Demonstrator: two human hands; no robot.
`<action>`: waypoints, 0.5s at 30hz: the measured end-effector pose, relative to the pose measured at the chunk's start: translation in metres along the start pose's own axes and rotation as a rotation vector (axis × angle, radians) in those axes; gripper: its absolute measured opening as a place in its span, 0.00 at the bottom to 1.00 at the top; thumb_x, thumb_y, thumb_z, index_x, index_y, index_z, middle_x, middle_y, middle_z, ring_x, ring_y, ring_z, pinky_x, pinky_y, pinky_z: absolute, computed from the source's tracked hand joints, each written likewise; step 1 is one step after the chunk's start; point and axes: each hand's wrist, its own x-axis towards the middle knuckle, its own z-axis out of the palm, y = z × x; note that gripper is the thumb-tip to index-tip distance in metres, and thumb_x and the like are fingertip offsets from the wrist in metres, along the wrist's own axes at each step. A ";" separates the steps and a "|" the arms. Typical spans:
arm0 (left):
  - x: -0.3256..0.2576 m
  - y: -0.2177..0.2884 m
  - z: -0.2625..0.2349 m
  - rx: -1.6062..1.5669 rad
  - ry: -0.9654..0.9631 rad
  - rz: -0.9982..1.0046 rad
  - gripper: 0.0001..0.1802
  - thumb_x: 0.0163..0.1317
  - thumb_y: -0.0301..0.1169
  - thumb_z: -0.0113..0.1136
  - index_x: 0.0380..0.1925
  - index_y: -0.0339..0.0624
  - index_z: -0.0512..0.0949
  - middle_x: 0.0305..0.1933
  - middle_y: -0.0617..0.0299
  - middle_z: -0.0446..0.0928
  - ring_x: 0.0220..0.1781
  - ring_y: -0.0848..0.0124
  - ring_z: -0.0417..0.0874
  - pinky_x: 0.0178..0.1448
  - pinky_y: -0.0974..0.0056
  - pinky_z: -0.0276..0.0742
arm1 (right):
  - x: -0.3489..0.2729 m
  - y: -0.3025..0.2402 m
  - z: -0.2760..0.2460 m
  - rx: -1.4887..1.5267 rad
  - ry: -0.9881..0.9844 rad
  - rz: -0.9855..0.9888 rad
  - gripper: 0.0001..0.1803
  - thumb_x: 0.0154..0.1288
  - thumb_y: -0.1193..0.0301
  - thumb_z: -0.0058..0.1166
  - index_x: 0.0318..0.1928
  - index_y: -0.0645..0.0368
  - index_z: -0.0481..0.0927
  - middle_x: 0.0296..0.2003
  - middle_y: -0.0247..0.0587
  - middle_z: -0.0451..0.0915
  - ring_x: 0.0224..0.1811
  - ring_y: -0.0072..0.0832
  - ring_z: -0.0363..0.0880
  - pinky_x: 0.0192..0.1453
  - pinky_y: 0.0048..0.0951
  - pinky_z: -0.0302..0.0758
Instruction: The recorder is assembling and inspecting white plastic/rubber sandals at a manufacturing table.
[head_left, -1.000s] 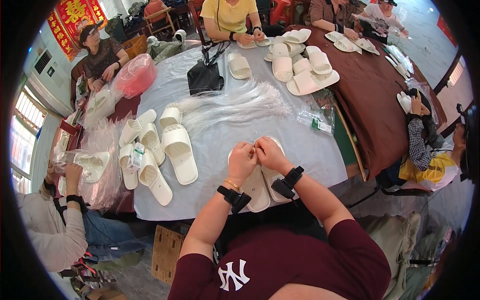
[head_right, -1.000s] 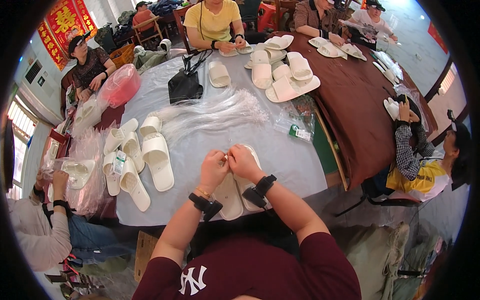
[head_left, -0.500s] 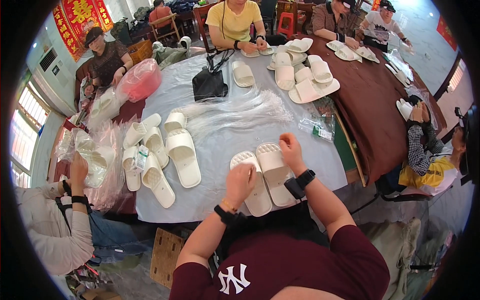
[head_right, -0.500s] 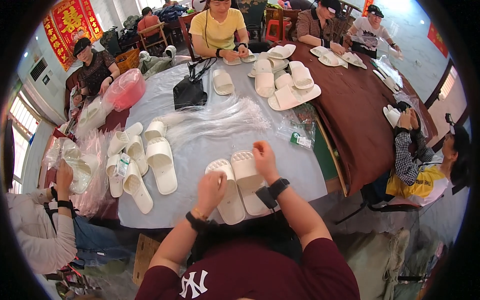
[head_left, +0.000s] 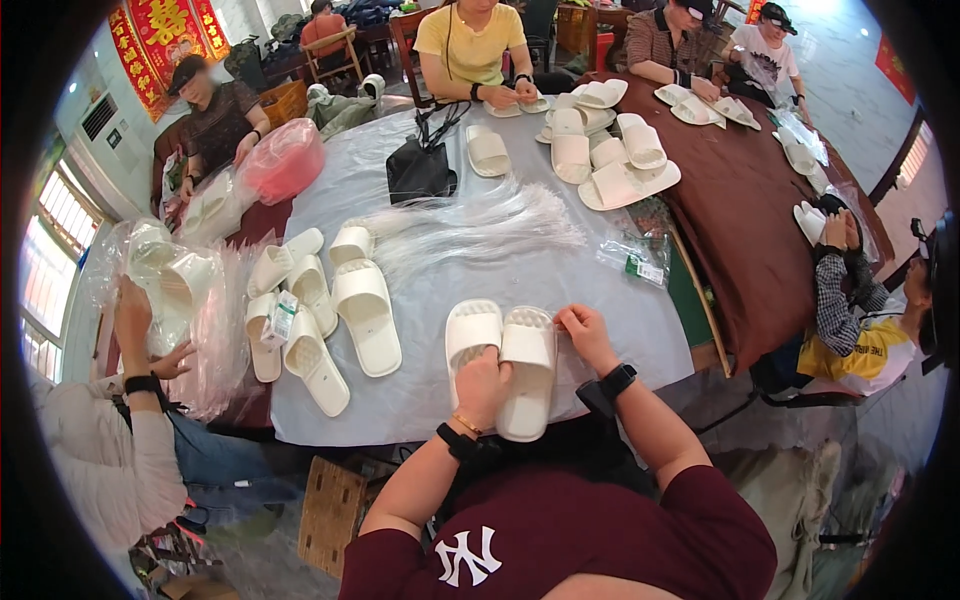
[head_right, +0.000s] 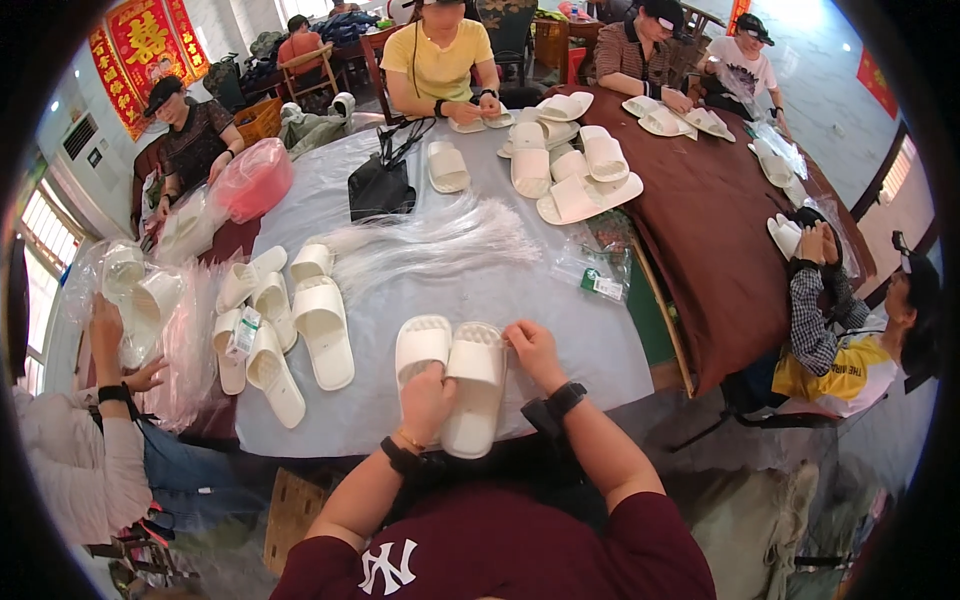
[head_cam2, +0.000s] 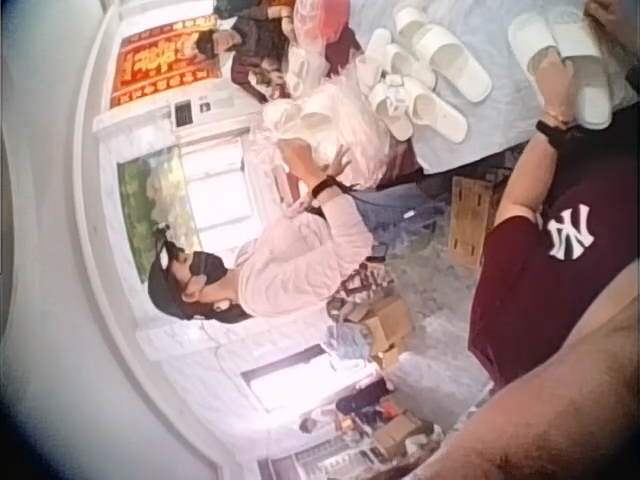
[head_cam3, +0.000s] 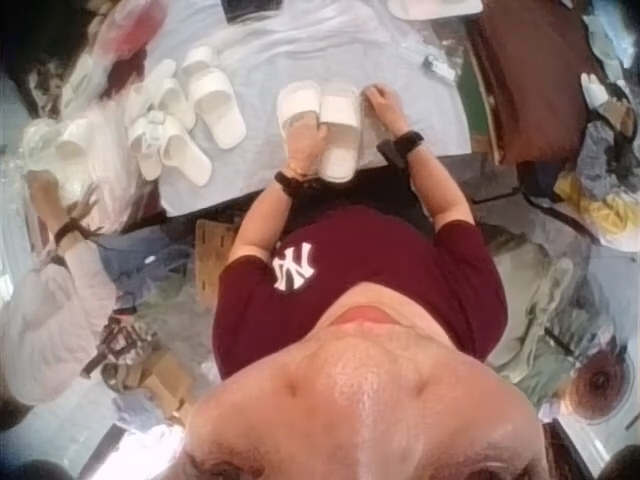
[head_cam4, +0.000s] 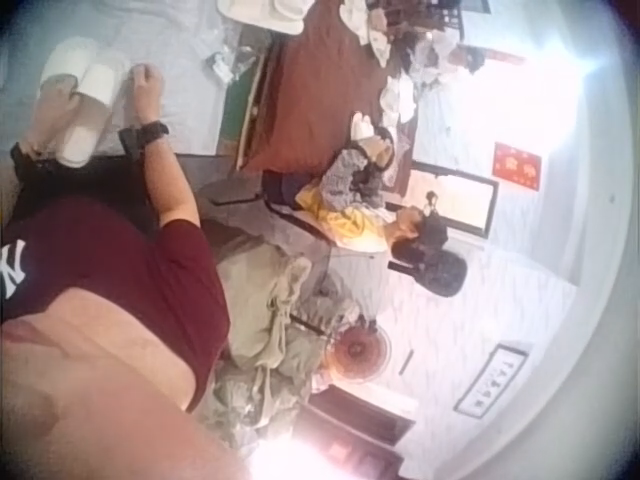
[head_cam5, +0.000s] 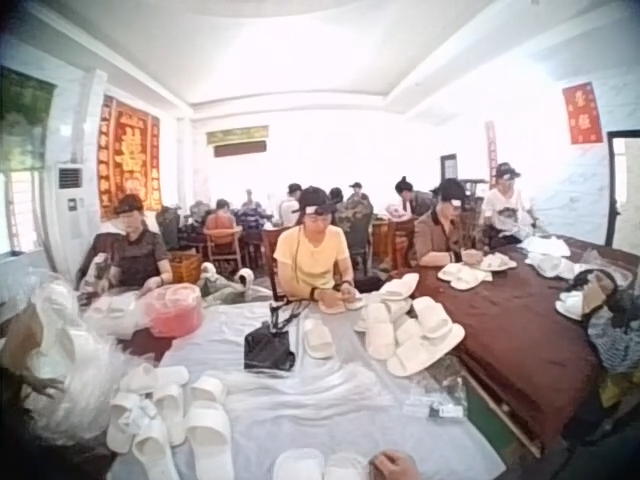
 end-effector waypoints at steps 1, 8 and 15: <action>0.000 -0.004 -0.003 0.005 0.004 -0.009 0.12 0.58 0.37 0.55 0.29 0.38 0.75 0.25 0.46 0.78 0.29 0.47 0.79 0.33 0.47 0.73 | 0.000 0.000 -0.001 0.033 -0.011 0.010 0.13 0.68 0.68 0.49 0.33 0.64 0.81 0.26 0.34 0.81 0.30 0.19 0.77 0.36 0.23 0.73; 0.008 -0.041 -0.064 -0.008 0.180 0.051 0.08 0.55 0.34 0.55 0.29 0.41 0.75 0.27 0.46 0.78 0.31 0.47 0.79 0.34 0.48 0.73 | -0.003 -0.008 -0.005 0.050 -0.018 0.026 0.14 0.69 0.67 0.48 0.32 0.64 0.81 0.27 0.32 0.80 0.30 0.18 0.76 0.35 0.21 0.72; 0.055 -0.097 -0.182 0.295 0.416 -0.118 0.08 0.55 0.33 0.54 0.28 0.39 0.75 0.27 0.43 0.77 0.31 0.46 0.79 0.34 0.47 0.72 | -0.010 -0.012 -0.006 0.079 0.002 0.057 0.14 0.69 0.66 0.48 0.31 0.63 0.81 0.25 0.31 0.78 0.28 0.15 0.72 0.32 0.18 0.68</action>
